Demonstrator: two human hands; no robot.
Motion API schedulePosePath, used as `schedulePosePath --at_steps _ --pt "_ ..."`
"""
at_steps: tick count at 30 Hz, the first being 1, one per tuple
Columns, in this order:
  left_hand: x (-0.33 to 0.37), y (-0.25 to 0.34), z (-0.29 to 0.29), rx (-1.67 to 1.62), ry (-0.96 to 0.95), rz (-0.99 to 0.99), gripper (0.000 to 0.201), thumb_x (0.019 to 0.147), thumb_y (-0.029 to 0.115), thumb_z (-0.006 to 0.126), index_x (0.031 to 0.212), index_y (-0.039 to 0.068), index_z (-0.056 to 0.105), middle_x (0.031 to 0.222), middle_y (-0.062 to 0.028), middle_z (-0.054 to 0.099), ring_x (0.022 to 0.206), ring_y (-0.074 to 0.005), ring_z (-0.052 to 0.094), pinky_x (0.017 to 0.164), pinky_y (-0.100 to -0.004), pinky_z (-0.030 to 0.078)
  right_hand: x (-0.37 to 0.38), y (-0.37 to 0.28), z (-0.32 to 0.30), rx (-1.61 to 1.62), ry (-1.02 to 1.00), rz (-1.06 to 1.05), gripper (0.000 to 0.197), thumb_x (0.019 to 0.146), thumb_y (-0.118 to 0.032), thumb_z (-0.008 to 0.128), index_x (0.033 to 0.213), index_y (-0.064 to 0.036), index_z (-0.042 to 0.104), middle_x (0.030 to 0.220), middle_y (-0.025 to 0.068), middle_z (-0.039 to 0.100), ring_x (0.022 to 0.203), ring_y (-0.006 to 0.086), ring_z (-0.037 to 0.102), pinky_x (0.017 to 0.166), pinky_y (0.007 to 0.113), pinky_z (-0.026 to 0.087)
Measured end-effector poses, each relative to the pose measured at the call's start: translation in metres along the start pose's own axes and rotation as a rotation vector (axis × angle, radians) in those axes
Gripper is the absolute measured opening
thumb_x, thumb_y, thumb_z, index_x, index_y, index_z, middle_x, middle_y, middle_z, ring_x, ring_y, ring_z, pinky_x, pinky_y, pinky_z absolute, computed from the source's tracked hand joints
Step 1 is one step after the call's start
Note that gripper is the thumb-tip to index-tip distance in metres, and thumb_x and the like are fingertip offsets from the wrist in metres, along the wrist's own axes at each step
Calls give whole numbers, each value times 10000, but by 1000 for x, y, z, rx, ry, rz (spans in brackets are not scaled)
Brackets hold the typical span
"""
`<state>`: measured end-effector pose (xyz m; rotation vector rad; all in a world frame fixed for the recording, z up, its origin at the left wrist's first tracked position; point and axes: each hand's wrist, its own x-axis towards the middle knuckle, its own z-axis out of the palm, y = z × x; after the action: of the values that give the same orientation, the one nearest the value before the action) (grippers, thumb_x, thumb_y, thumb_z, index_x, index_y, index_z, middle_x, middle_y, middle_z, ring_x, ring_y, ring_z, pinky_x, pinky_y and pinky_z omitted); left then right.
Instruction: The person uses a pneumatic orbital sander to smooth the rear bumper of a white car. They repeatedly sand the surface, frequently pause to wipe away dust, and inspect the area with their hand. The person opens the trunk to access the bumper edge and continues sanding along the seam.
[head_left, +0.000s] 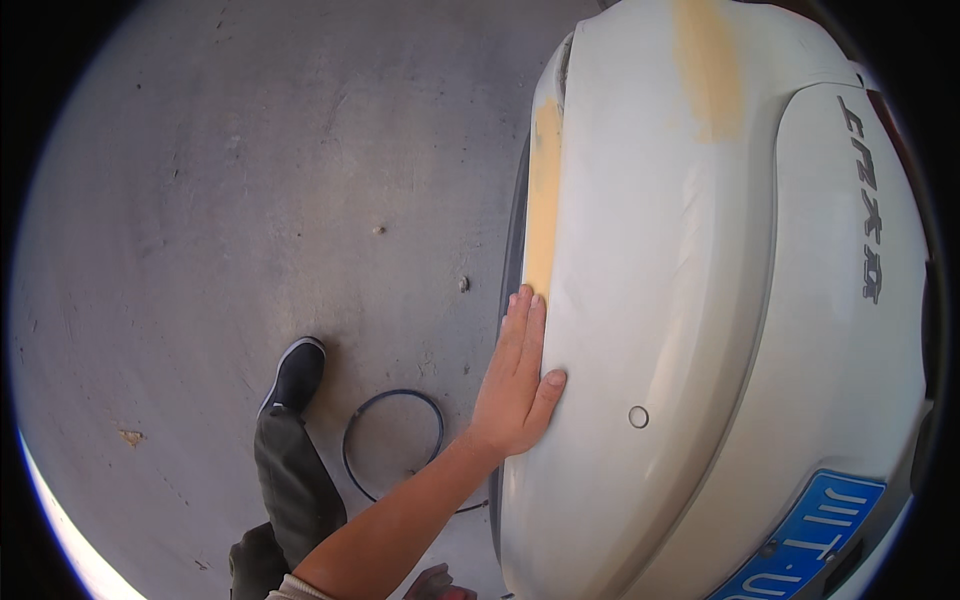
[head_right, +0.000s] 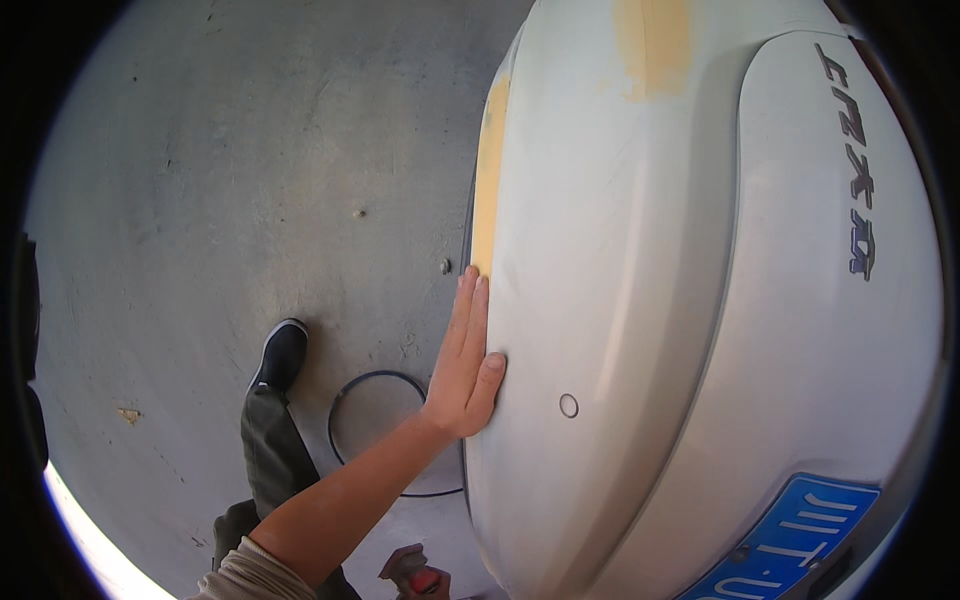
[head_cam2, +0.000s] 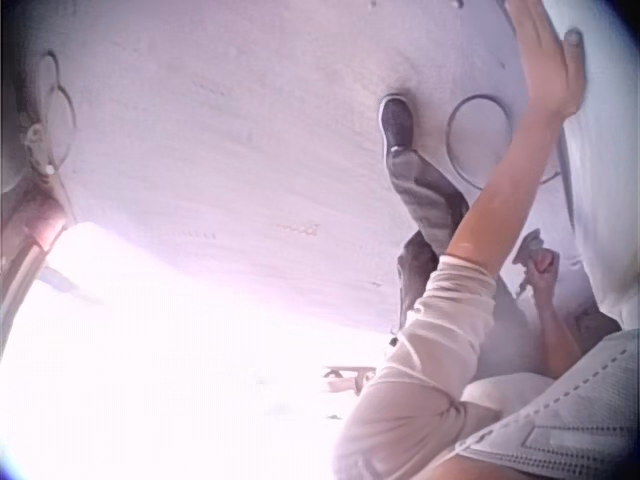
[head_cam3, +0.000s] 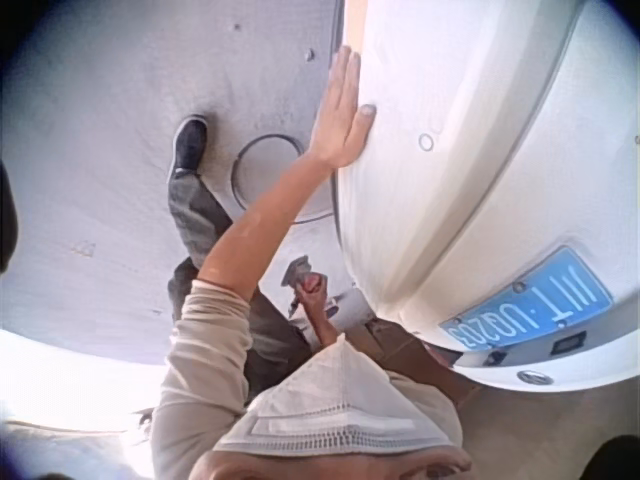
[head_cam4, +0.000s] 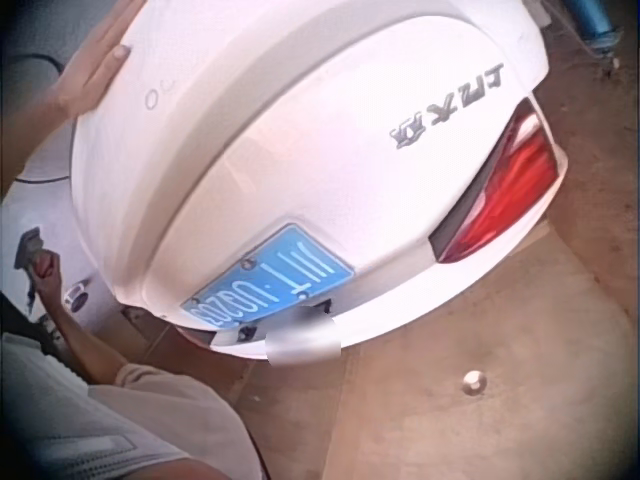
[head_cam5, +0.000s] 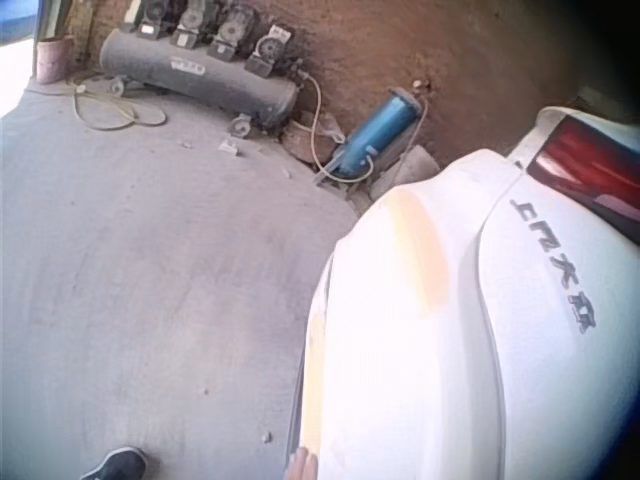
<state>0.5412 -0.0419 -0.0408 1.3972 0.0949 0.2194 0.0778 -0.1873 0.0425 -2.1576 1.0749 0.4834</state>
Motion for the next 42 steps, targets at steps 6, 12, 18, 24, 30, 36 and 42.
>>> schedulePosePath --at_steps 6,12,18,24,30,36,42 --pt "38 46 -29 15 -38 -205 688 1094 282 350 1648 -74 152 1710 -314 167 1599 -473 141 1290 -515 146 22 -133 30 -207 -27 28 609 740 -260 951 1205 -94 595 928 60 668 796 168 627 698 346 551" --pt "166 120 -57 109 113 -59 685 1091 271 401 1638 -83 190 1684 -347 208 1572 -506 209 1271 -511 208 23 -210 32 -169 -88 147 653 712 -302 970 1210 -90 604 960 84 706 825 201 659 742 372 569" --pt "302 154 -62 256 -178 142 684 1069 227 493 1626 -82 244 1680 -334 225 1569 -497 220 1279 -538 195 16 -304 48 -131 20 137 609 687 -316 963 1144 -109 617 881 54 663 761 205 618 700 378 545" --pt "354 149 -92 412 -395 177 657 1054 223 551 1620 -24 325 1700 -247 264 1573 -456 243 1269 -552 236 -7 -417 79 78 183 253 604 725 -183 963 1178 -67 581 869 24 616 751 158 577 697 314 527" --pt "412 186 -126 600 -698 162 645 1006 212 635 1595 66 416 1677 -149 363 1550 -402 323 1255 -547 287 -38 -522 146 620 350 286 428 850 23 840 1130 -67 530 890 14 554 698 98 542 579 241 480" --pt "491 229 -137 611 -1008 81 538 968 169 679 1490 110 560 1516 -124 546 1365 -339 550 1141 -484 441 -48 -642 222 1025 431 424 439 843 37 834 1143 -65 530 914 28 571 704 113 572 591 257 527" --pt "596 249 -112 373 -1221 241 229 955 85 689 1181 73 721 1040 -108 754 928 -304 729 826 -408 580 15 -779 265 1069 526 356 467 901 -142 798 1294 -28 572 1082 93 662 887 194 679 707 305 606"
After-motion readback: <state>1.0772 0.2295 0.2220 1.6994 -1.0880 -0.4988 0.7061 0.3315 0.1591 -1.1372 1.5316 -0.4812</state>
